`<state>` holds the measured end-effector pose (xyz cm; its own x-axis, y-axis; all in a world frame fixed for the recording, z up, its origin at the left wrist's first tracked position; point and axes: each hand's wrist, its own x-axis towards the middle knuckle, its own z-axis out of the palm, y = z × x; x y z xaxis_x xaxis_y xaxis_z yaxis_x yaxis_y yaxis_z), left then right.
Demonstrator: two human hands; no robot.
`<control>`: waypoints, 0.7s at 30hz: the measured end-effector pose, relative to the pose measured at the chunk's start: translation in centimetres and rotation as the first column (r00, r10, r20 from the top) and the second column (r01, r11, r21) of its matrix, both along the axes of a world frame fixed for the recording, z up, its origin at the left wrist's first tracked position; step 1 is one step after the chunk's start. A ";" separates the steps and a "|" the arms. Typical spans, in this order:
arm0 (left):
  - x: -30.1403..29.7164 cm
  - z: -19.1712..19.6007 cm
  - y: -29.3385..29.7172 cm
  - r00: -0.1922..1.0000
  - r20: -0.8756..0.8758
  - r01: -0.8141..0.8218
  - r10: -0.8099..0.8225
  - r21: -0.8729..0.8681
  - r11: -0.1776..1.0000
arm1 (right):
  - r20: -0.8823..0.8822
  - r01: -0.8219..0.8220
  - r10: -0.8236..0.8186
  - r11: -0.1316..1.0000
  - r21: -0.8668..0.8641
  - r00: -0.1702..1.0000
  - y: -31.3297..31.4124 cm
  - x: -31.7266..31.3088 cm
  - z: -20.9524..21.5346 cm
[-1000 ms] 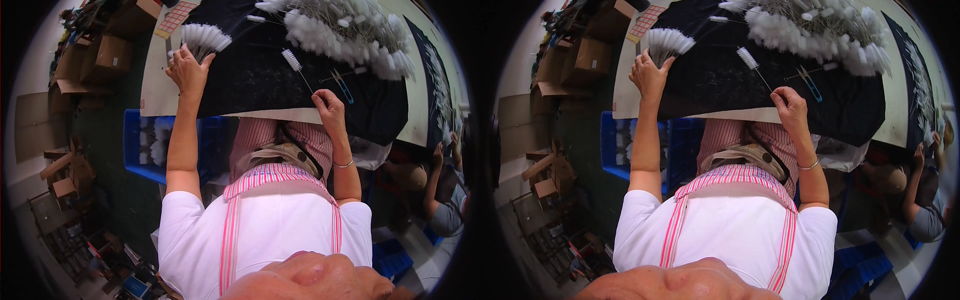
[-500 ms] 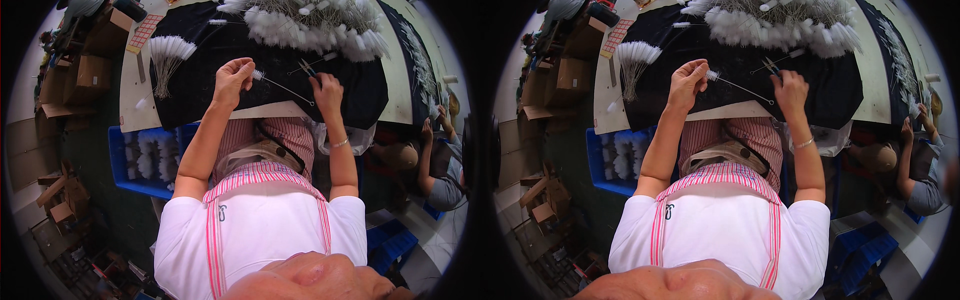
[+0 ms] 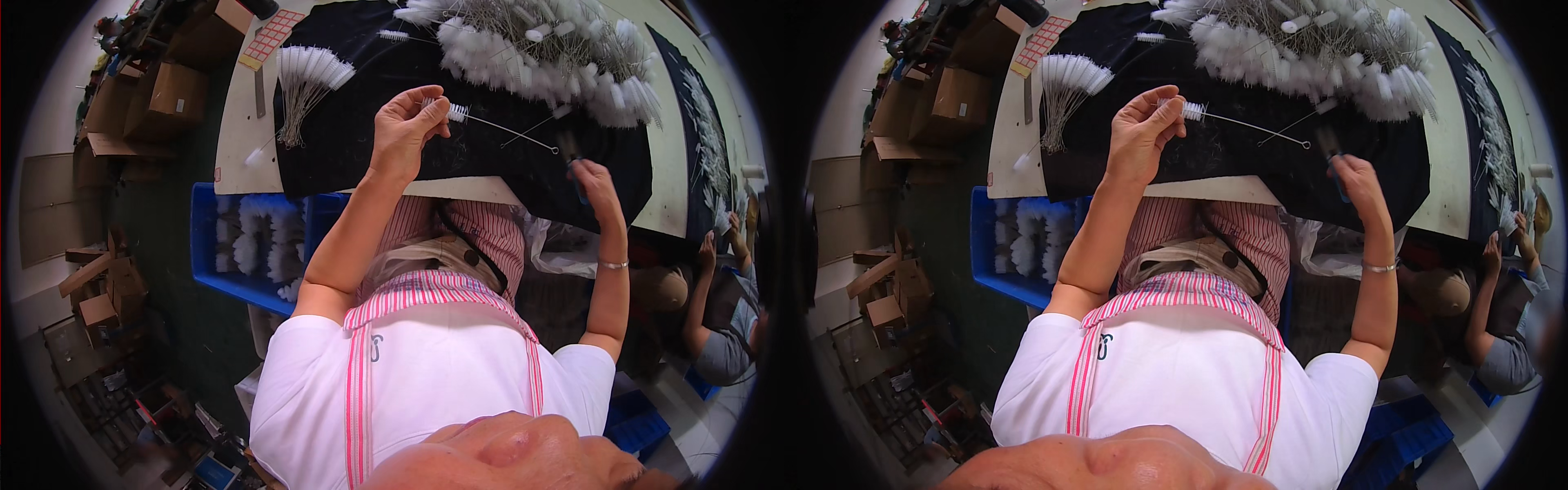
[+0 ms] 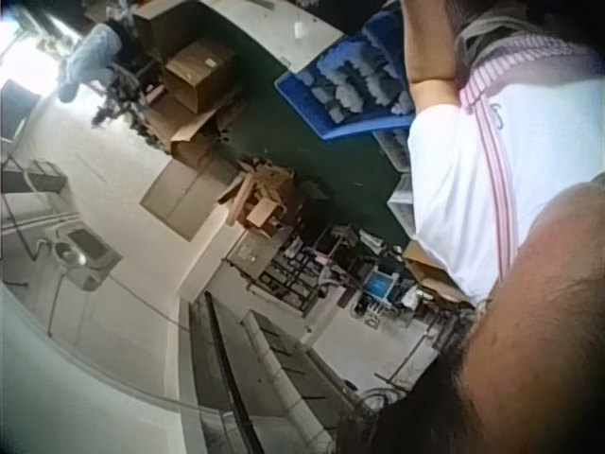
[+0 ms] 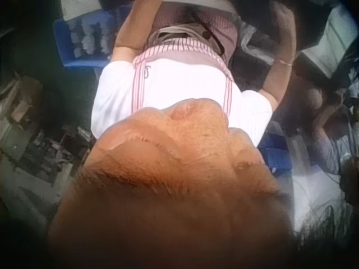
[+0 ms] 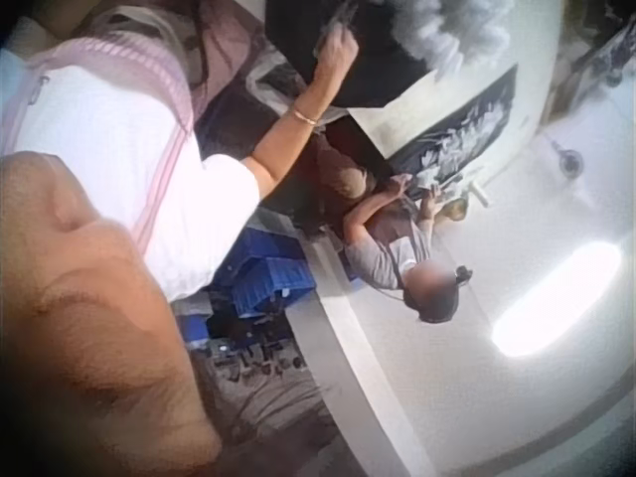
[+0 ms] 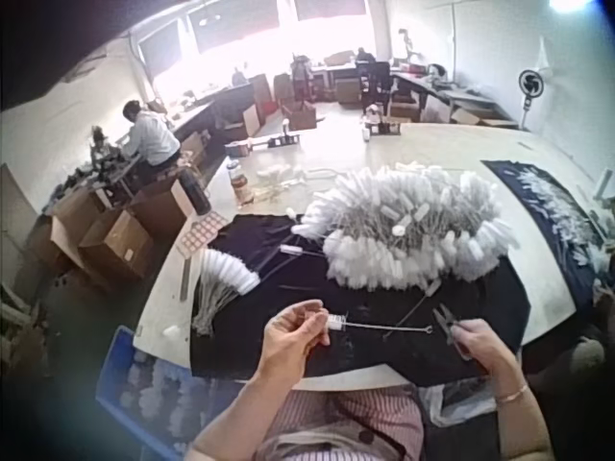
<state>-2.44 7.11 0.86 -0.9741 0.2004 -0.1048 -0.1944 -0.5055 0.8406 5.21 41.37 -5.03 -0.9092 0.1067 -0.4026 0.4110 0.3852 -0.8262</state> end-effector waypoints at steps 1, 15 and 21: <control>0.1 0.1 0.0 1.000 -0.028 -0.007 0.006 -0.025 1.000 | 0.010 0.002 -0.002 1.000 -0.004 1.000 -1.3 0.4 1.0; 3.6 1.6 0.2 0.987 -0.160 -0.055 0.032 -0.145 0.988 | -0.569 0.105 0.516 0.675 0.731 0.641 -13.7 -0.1 7.2; 3.8 1.3 0.1 0.991 -0.133 -0.040 0.028 -0.093 0.995 | -0.539 0.049 0.515 0.692 0.720 0.667 -14.8 -0.2 7.7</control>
